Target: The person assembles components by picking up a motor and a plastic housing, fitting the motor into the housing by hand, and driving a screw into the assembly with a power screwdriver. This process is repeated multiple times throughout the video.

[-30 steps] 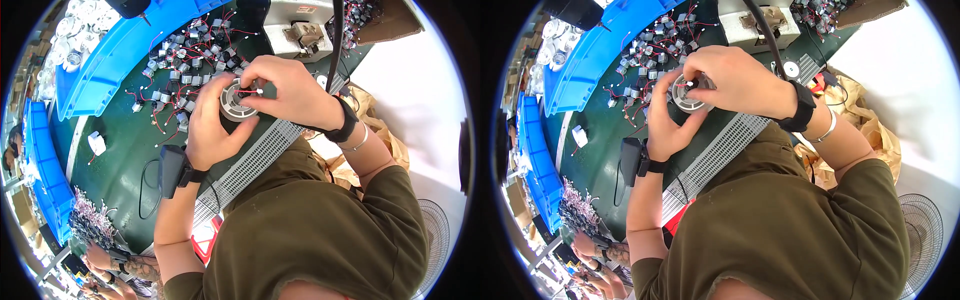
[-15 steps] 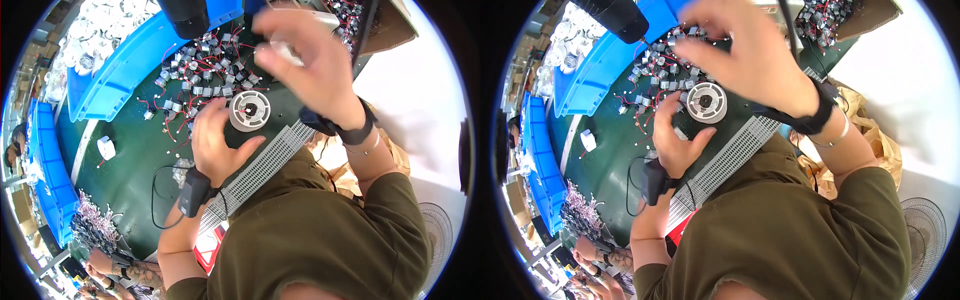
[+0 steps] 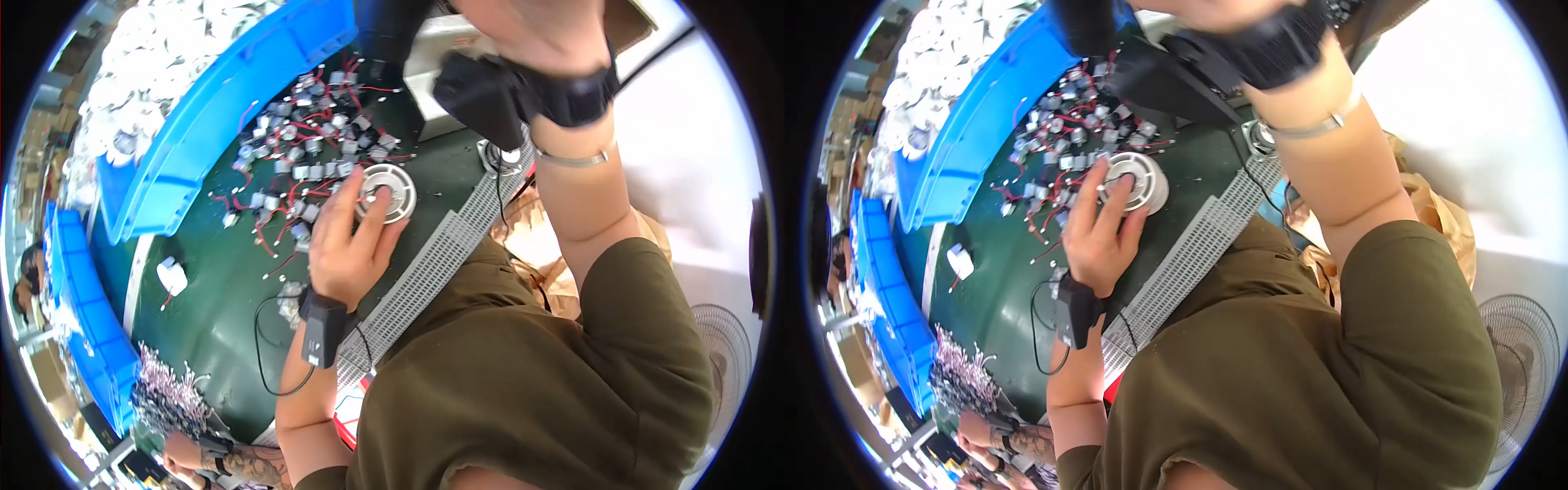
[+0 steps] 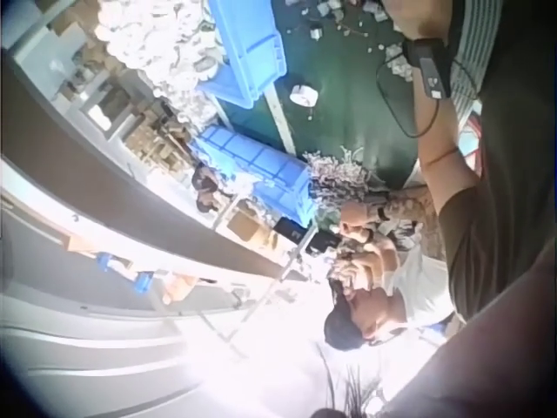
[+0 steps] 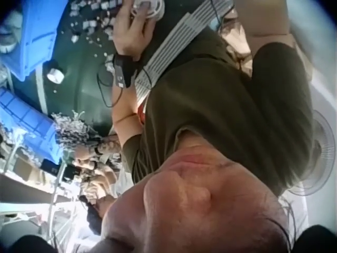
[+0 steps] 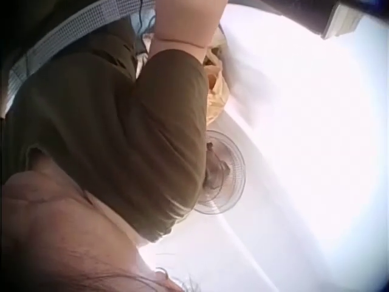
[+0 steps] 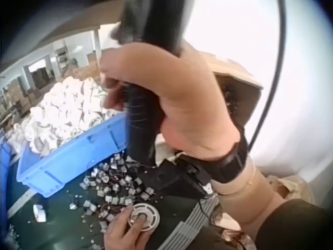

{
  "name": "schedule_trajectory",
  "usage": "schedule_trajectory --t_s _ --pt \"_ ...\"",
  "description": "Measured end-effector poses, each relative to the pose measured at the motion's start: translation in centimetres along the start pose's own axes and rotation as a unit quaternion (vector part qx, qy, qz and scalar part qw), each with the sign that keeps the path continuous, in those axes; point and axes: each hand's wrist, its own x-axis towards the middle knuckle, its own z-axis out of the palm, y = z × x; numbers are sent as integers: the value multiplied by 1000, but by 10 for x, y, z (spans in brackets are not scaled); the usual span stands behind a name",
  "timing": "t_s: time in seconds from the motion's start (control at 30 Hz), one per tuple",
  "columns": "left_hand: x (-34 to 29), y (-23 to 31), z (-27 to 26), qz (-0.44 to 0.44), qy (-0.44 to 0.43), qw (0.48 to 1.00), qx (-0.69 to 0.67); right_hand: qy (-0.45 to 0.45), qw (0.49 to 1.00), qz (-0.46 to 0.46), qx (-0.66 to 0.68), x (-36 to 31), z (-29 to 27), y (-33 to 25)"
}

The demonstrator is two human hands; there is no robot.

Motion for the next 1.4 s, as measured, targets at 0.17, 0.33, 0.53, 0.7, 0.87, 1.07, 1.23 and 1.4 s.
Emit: schedule_trajectory --t_s 0.17,0.33,0.53,0.7,0.87,1.07,1.23,1.4 --pt "-9 -7 -3 -14 3 1000 -7 107 992 14 62 -47 -37 12" --pt "-10 -8 4 4 14 1000 -15 103 986 -33 123 -67 -65 18" --pt "-9 -6 2 6 3 1000 1 167 981 43 -90 -74 -68 11" --pt "-12 -9 3 6 10 1000 -6 135 990 -17 26 -68 -76 23" --pt "-11 -9 3 7 8 1000 -7 144 990 -2 -8 -75 -68 17" --pt "-10 -8 2 8 11 1000 -2 156 976 64 -138 -79 -59 6" --pt "-4 -5 -1 -7 5 1000 -22 189 979 80 -9 -85 -38 -1" --pt "-4 -5 1 -4 19 999 -34 64 977 102 174 -75 -17 2"
